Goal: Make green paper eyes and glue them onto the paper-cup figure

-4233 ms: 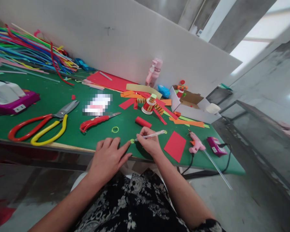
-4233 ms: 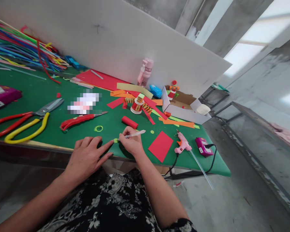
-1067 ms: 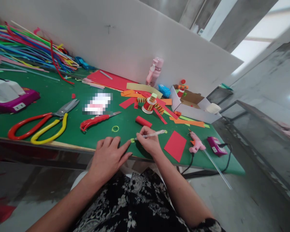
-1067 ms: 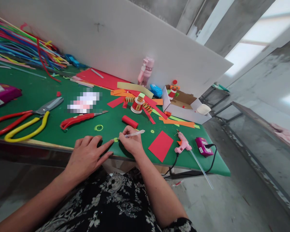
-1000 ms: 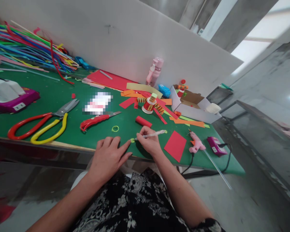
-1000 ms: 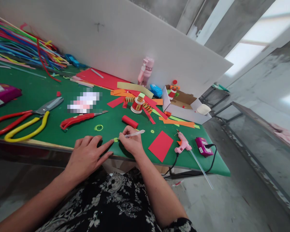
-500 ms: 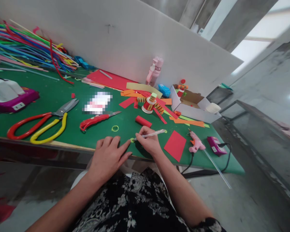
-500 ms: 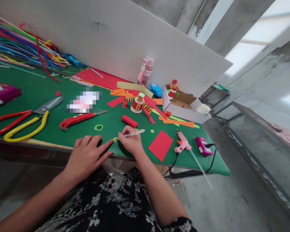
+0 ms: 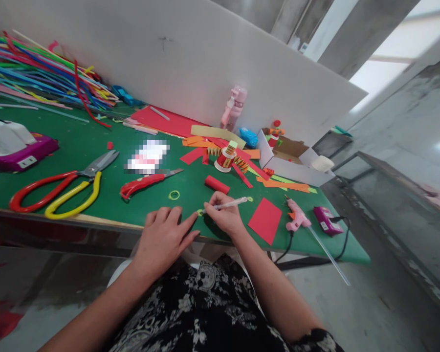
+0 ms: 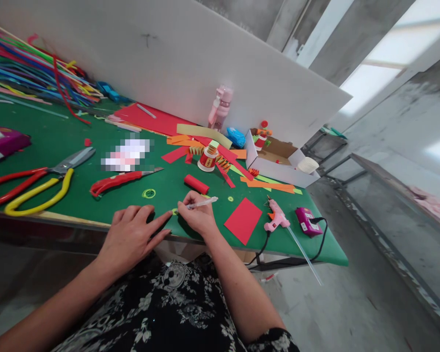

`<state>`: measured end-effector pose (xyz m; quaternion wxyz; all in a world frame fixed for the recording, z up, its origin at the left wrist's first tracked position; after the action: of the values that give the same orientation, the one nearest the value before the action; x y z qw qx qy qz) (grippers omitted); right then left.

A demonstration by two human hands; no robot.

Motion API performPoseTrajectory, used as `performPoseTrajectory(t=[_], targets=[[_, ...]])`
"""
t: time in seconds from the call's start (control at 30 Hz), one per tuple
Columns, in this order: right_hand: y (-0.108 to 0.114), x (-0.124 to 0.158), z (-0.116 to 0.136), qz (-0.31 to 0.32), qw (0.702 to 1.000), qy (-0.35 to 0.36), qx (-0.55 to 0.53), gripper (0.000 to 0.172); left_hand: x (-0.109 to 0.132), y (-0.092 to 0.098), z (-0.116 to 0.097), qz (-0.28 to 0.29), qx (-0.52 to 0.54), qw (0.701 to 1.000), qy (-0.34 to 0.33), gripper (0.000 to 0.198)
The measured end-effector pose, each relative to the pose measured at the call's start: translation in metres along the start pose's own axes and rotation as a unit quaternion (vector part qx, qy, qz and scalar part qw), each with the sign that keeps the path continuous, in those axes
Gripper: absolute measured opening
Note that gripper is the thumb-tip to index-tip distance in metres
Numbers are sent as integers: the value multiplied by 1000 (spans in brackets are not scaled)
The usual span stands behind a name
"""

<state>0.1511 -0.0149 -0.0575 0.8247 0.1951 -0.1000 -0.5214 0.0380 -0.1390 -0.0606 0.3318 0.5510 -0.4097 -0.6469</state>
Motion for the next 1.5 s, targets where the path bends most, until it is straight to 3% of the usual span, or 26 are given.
performPoseTrajectory(t=[0.83,1.07,1.23,1.33,1.5], targets=[[3,-2,-2,-10,1000,-3,-1,21,0,-1,1,14,28,999,15,36],[20,2,-7,-132,985,0,-107,26,1,1,1,18,24,999,10,37],[52,20,8,-164,976,115,89,7,8,1,2,-6,-4,1000,-8,36],[84,20,4,-160,945,134,251,21,10,2,2,-20,-13,999,-27,35],[151,13,-21,-131,873,82,463,41,7,9,3,-6,-4,1000,-26,36]])
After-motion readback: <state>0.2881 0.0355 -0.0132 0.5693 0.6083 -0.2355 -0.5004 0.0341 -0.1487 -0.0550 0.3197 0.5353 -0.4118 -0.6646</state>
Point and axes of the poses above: each hand's wrist, its own x-axis away from the middle knuckle, its own y-axis out of the back of the hand, z = x × y, the point moved 5 cm from there along -x, towards the middle knuckle, and after that the axes turned 6 degrees about -y, right-handed, at the moved point
